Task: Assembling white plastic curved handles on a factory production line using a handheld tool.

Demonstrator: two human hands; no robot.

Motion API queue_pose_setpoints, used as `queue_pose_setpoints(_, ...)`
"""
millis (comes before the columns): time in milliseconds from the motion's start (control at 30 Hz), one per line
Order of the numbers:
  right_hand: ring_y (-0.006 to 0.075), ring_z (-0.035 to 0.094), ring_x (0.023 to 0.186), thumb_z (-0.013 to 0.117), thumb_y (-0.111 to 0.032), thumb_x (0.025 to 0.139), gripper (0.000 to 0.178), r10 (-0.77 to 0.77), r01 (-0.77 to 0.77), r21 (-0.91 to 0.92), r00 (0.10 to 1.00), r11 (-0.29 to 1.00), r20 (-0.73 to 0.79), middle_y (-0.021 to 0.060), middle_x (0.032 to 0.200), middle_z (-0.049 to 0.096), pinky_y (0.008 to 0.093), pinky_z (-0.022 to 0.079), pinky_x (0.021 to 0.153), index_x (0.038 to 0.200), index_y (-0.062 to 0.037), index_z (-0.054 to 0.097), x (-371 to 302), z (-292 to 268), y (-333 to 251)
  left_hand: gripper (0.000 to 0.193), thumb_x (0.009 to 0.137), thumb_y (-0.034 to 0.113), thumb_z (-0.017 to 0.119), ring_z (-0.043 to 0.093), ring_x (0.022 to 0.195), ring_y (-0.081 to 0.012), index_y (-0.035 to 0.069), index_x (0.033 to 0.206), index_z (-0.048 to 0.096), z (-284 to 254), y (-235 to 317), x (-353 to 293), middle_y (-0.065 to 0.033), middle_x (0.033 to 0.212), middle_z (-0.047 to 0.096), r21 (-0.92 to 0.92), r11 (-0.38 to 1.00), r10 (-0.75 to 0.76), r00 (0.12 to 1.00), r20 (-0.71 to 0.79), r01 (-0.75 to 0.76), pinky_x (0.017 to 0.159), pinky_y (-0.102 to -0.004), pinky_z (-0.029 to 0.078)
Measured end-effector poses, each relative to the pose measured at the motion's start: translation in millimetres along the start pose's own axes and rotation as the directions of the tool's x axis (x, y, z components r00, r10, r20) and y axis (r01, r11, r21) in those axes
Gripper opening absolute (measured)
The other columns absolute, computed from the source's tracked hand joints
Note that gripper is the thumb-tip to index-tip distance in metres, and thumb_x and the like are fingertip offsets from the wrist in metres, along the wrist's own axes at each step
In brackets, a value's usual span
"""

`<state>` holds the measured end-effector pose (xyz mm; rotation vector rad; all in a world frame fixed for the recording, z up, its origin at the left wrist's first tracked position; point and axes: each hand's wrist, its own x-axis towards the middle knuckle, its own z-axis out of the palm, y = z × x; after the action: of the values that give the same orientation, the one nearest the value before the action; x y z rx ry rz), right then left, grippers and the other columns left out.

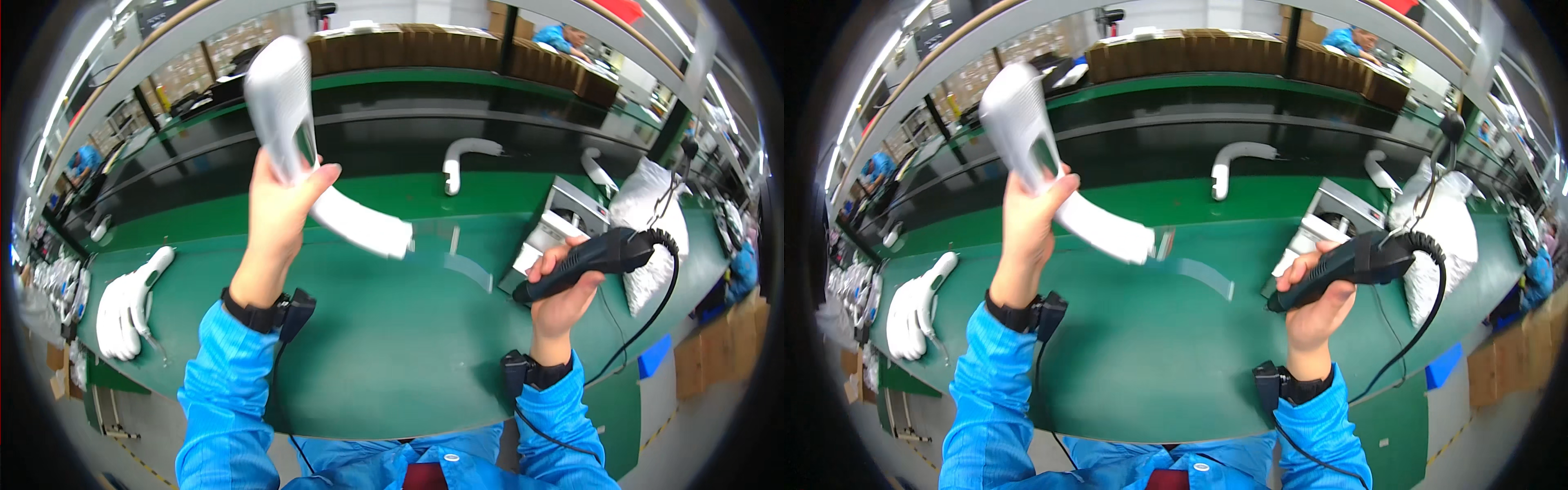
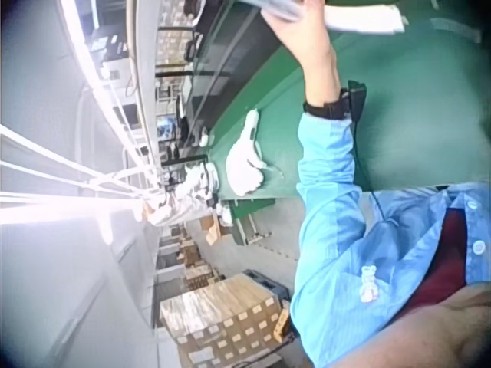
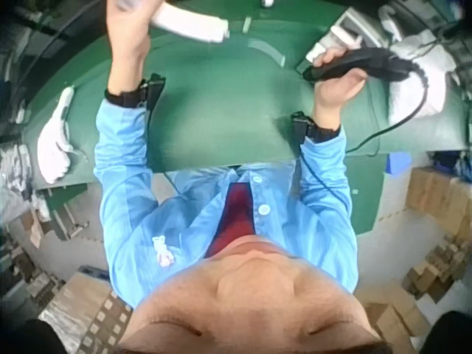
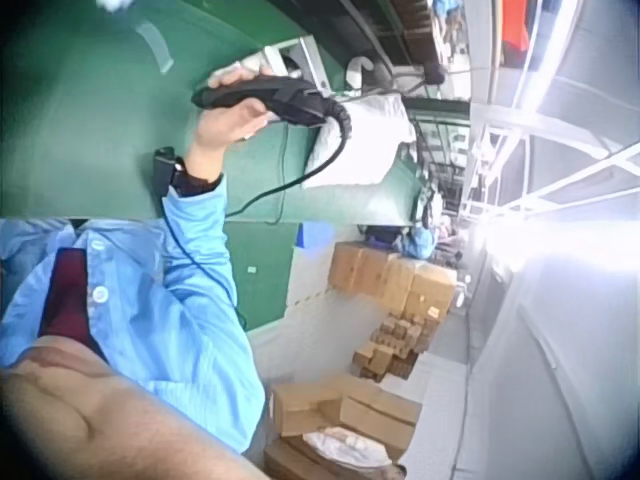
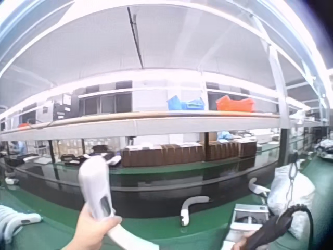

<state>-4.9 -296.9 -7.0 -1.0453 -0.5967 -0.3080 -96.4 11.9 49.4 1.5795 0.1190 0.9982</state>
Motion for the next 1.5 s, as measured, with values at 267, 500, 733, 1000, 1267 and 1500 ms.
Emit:
queue_pose_setpoints(267,0.0145,0.051,0.059,0.039,-0.062,0.09,0.069,-0.148,0.153,-0.123,0.988,0.981,0.048,0.0085,0.074,0.05,0.0261,0.044,0.055,0.114,0.0023,0.042,42,-30,-22,0.037,0.074,-0.002,0.069,0.064,0.09,-0.0215,0.001,0.108,0.054,69,-4,-91,-0.009,0.094,0.062,-0.207,0.882,-0.295,0.84,0.456,0.422,0.079,-0.0363,0.054)
queue_pose_setpoints(500,0.0137,0.052,0.059,0.04,-0.058,0.091,0.062,-0.033,0.079,-0.275,0.985,0.958,0.167,0.0081,0.071,0.053,0.0246,0.043,0.055,0.108,0.0012,0.044,41,-32,-10,0.044,0.072,0.006,0.076,0.063,0.091,-0.0175,0.002,0.11,0.054,113,-18,-109,-0.0098,0.097,0.064,-0.138,0.882,-0.285,0.742,0.607,0.451,0.081,-0.0327,0.052)
queue_pose_setpoints(733,0.0122,0.052,0.054,0.041,-0.06,0.09,0.064,0.105,-0.059,-0.257,0.98,0.965,0.167,0.0073,0.067,0.052,0.0226,0.042,0.051,0.108,0.001,0.043,28,-18,-12,0.037,0.078,0.013,0.073,0.063,0.084,-0.0137,0.002,0.11,0.056,131,-32,-86,-0.0089,0.096,0.065,-0.321,0.881,-0.142,0.841,0.522,0.347,0.075,-0.0268,0.051)
queue_pose_setpoints(1000,0.0169,0.053,0.054,0.038,-0.08,0.075,0.081,0.28,-0.294,0.028,0.932,0.955,0.231,0.0066,0.067,0.052,0.0315,0.048,0.056,0.111,-0.0077,0.039,-46,26,-7,0.025,0.081,0.017,0.069,0.061,0.079,-0.0102,0.002,0.099,0.061,134,-26,-84,-0.0046,0.088,0.063,-0.355,0.888,-0.126,0.896,0.426,0.294,0.071,-0.0235,0.048)
queue_pose_setpoints(1267,0.0166,0.053,0.054,0.037,-0.082,0.073,0.082,0.283,-0.285,-0.035,0.917,0.958,0.279,0.0061,0.066,0.051,0.0314,0.047,0.055,0.108,-0.0079,0.04,-53,30,2,0.026,0.08,0.021,0.071,0.057,0.085,-0.0103,0.003,0.097,0.063,134,-21,-86,-0.0034,0.091,0.062,-0.296,0.934,-0.059,0.906,0.42,0.198,0.076,-0.0247,0.046)
queue_pose_setpoints(1500,0.016,0.055,0.06,0.053,-0.08,0.065,0.084,0.41,-0.436,0.046,0.873,0.899,0.264,0.0083,0.069,0.056,0.0271,0.046,0.056,0.106,-0.0066,0.044,-62,27,14,0.027,0.08,0.023,0.071,0.058,0.082,-0.0098,0.003,0.097,0.063,133,-19,-87,-0.0039,0.091,0.063,-0.264,0.906,-0.182,0.868,0.462,0.331,0.073,-0.0239,0.046)
